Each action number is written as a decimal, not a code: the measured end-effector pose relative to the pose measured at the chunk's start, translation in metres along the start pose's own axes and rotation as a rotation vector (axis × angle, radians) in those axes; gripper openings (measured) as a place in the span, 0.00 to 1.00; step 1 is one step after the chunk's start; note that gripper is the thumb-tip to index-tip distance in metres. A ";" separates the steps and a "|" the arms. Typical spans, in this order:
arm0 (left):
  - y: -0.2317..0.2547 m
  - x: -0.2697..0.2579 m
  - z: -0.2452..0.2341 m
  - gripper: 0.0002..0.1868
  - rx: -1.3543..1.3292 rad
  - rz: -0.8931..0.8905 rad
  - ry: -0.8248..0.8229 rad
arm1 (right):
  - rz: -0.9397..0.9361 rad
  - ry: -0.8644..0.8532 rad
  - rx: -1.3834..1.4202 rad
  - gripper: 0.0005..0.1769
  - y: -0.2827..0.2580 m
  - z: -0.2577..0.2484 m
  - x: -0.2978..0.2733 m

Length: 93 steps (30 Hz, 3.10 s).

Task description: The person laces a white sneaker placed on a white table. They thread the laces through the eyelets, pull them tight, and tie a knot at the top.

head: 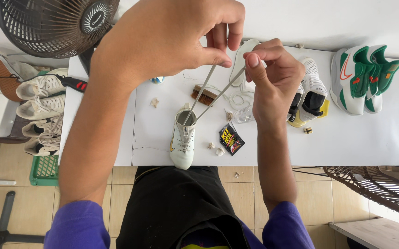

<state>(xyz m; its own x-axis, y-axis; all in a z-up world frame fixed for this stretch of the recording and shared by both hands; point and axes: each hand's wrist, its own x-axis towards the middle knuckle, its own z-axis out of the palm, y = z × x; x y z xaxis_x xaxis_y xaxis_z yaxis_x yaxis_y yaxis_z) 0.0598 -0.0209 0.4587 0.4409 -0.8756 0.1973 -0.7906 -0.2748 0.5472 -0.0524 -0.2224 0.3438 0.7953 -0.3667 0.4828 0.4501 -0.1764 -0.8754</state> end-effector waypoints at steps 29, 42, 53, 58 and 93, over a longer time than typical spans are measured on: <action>-0.003 -0.002 -0.009 0.12 -0.028 0.147 -0.016 | -0.027 -0.044 -0.037 0.12 0.005 -0.002 0.004; -0.005 -0.003 -0.008 0.15 0.024 0.222 -0.002 | -0.060 -0.081 -0.113 0.16 -0.001 0.000 0.004; -0.024 -0.143 0.006 0.19 0.776 -0.388 0.055 | 0.038 -0.137 -0.287 0.09 0.045 -0.013 -0.020; -0.039 -0.162 0.060 0.18 0.728 -0.898 -0.219 | 0.285 -0.225 -0.322 0.03 0.074 0.003 -0.049; -0.261 -0.100 0.410 0.12 -0.288 -0.191 -0.757 | 0.874 0.164 -0.181 0.26 0.194 0.026 -0.288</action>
<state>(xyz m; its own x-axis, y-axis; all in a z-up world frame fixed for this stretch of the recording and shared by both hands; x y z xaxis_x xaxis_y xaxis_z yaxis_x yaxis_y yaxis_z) 0.0477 -0.0247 -0.0368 0.0702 -0.8830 -0.4640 -0.5460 -0.4233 0.7230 -0.1833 -0.1273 0.0359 0.7498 -0.5599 -0.3527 -0.3681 0.0900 -0.9254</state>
